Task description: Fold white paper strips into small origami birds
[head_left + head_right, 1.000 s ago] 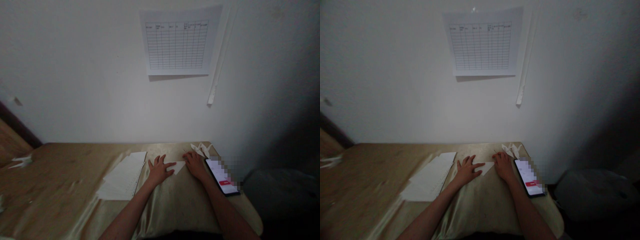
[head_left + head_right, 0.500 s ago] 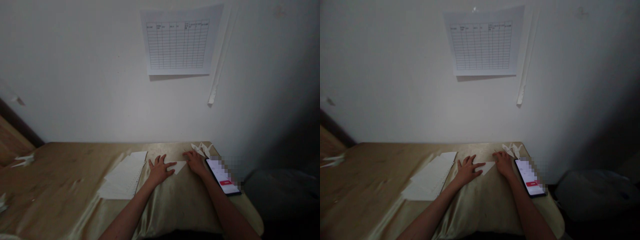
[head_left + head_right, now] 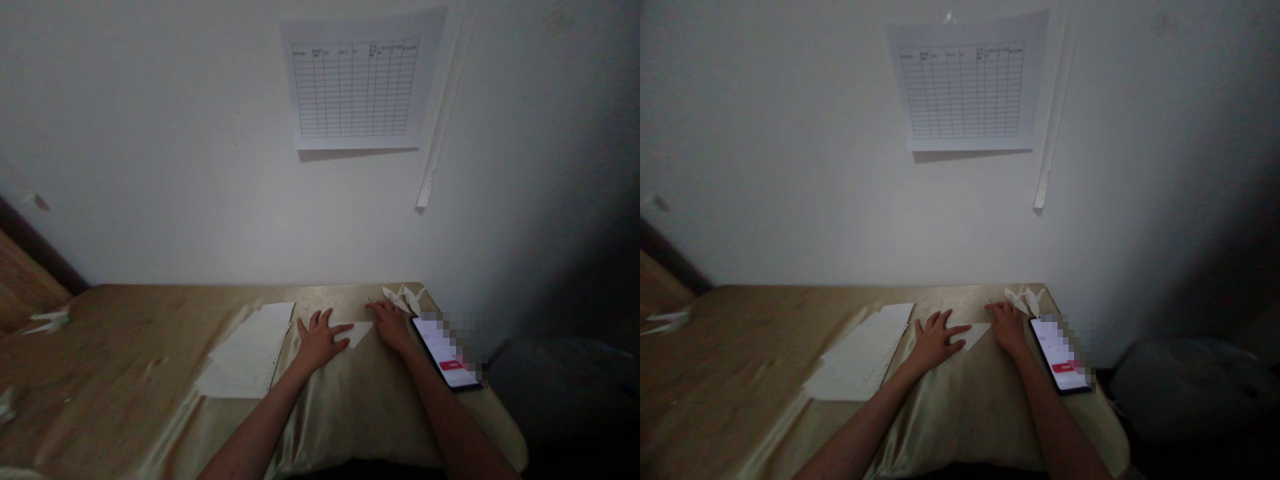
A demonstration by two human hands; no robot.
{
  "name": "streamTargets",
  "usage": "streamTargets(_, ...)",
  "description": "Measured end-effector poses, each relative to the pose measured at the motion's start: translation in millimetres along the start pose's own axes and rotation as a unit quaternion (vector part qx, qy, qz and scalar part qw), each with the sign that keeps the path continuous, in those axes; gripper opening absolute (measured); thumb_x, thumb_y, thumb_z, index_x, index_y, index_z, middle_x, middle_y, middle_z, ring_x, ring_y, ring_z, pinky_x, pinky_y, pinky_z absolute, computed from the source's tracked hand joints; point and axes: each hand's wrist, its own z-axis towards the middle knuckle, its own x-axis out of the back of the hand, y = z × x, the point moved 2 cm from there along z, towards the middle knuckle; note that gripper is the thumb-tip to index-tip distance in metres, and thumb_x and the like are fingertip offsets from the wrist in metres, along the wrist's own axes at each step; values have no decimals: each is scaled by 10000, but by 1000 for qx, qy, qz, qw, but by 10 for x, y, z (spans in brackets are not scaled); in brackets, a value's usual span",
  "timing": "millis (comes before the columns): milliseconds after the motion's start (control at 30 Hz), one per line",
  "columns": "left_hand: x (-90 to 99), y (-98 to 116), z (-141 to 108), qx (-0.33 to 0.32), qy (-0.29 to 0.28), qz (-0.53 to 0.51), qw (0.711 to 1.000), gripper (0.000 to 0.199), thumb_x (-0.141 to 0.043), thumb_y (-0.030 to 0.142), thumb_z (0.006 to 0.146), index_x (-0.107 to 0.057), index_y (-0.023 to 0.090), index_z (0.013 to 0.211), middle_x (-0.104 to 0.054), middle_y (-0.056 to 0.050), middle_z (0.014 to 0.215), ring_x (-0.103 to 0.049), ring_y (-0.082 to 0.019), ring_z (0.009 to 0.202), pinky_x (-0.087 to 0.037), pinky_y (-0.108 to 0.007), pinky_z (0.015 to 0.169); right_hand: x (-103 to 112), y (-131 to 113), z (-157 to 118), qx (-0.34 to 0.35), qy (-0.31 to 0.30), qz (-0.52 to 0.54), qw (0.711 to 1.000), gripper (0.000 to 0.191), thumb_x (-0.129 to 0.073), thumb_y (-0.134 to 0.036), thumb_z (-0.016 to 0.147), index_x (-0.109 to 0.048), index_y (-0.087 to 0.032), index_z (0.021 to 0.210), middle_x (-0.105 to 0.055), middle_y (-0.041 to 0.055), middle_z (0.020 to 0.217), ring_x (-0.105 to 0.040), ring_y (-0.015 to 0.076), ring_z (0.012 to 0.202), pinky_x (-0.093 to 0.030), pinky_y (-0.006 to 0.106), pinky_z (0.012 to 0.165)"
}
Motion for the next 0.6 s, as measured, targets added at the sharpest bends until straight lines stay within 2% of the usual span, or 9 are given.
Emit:
streamTargets(300,-39,-30,2,-11,10,8,1000,400,-667,562,971,-649,613,1367,-406,-15,1720,-268,-439,1607,-92,-874,1181,5,36,-10,13,-5,2,1000,550,-543,-102,923,-660,-308,1419,-609,63,1483,-496,263,1393,-358,398,1167)
streamTargets(467,-22,-8,-5,-11,4,10,1000,429,-693,556,959,-644,599,1383,-409,-23,1720,-279,-432,1603,-82,-864,1192,57,25,-35,32,12,28,999,429,-477,-147,985,-752,-292,1281,-675,63,1390,-542,238,1351,-385,395,1159)
streamTargets(600,-25,-14,1,-11,8,10,1000,466,-696,539,961,-622,581,1419,-416,-44,1716,-295,-429,1595,-79,-860,1194,112,-56,-77,56,10,60,997,324,-548,-238,989,-792,-296,1194,-701,47,1354,-540,248,1346,-356,413,1192)
